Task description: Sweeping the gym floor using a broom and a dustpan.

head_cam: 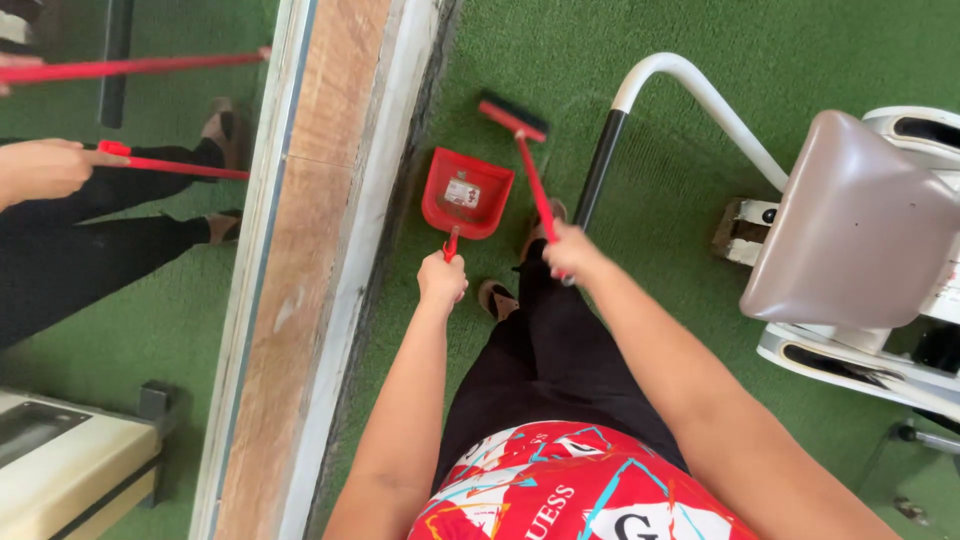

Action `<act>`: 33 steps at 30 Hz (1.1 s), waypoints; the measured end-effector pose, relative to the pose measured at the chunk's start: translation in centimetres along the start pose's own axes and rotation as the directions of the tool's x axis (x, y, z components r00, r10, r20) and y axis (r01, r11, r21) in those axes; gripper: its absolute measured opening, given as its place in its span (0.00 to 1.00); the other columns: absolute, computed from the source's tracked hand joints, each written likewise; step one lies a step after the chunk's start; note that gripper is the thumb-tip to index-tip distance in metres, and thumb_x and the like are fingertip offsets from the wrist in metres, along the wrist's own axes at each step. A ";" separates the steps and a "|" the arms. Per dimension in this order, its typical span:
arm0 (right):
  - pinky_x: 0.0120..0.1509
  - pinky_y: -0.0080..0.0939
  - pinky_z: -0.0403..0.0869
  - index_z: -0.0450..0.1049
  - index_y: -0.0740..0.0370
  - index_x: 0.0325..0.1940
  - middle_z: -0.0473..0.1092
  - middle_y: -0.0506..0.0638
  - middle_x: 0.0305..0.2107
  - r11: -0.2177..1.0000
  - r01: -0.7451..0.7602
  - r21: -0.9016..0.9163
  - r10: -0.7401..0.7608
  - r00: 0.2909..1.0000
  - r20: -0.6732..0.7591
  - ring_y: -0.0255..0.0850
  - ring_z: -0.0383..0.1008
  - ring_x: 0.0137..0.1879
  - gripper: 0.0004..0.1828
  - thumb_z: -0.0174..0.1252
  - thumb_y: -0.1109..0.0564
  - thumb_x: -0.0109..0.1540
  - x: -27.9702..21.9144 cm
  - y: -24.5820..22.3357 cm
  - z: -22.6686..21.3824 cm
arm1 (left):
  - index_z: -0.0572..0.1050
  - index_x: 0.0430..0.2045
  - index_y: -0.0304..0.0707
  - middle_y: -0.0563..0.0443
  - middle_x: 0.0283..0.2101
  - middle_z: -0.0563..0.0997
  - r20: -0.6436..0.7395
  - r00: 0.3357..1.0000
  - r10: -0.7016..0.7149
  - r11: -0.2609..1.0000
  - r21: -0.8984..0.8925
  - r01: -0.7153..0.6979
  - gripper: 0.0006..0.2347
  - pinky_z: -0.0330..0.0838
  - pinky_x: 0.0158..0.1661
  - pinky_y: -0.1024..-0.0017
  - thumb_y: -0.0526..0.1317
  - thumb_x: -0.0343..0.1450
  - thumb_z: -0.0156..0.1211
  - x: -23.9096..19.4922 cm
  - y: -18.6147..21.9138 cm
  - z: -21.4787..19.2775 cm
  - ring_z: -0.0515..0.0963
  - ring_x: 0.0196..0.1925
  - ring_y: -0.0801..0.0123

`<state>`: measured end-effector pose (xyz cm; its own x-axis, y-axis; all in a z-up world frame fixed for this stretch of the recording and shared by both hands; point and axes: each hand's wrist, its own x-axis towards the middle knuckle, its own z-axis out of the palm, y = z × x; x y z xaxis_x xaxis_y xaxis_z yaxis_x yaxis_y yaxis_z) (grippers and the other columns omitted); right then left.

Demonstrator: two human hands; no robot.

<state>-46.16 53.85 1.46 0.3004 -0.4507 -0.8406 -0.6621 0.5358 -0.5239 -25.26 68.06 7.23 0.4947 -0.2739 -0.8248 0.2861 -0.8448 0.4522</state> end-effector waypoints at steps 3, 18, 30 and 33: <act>0.21 0.42 0.69 0.46 0.53 0.80 0.68 0.52 0.20 0.978 -0.048 -0.201 0.060 0.997 0.053 0.41 0.69 0.18 0.46 0.49 0.66 0.58 -5.9 1.7 3.2 | 0.73 0.34 0.31 0.51 0.17 0.73 0.038 0.999 0.018 0.992 -0.125 -0.013 0.05 0.62 0.13 0.70 0.36 0.72 0.53 0.8 -1.7 0.2 0.72 0.13 0.71; 0.21 0.35 0.62 0.54 0.51 0.80 0.64 0.45 0.20 0.977 -0.017 -0.214 0.053 0.985 0.162 0.32 0.63 0.19 0.43 0.56 0.65 0.60 -3.0 -12.9 -10.6 | 0.73 0.31 0.33 0.54 0.18 0.70 -0.058 0.995 -0.085 0.871 -0.490 0.046 0.05 0.59 0.12 0.73 0.36 0.74 0.52 2.4 -2.0 2.4 0.69 0.14 0.74; 0.21 0.36 0.59 0.67 0.57 0.47 0.64 0.41 0.20 0.970 0.003 -0.245 0.007 0.999 0.040 0.30 0.63 0.20 0.09 0.56 0.64 0.63 22.7 -36.6 -22.1 | 0.73 0.26 0.31 0.51 0.15 0.70 -0.167 0.969 -0.180 0.796 -0.604 0.044 0.07 0.57 0.11 0.71 0.35 0.73 0.53 5.9 10.4 6.9 0.68 0.11 0.71; 0.20 0.36 0.59 0.66 0.56 0.43 0.63 0.42 0.20 0.977 -0.022 -0.213 0.028 0.999 0.027 0.30 0.64 0.20 0.08 0.56 0.64 0.63 26.5 -36.7 -21.4 | 0.72 0.25 0.30 0.51 0.15 0.70 -0.170 0.969 -0.181 0.785 -0.618 0.039 0.08 0.57 0.12 0.70 0.35 0.73 0.52 6.5 12.1 7.9 0.68 0.11 0.71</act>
<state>-28.56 6.97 1.34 0.2997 -0.4160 -0.8585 -0.7994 0.3817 -0.4640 -25.05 52.40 4.72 0.5666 -0.0341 -0.8233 0.7511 -0.3895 0.5331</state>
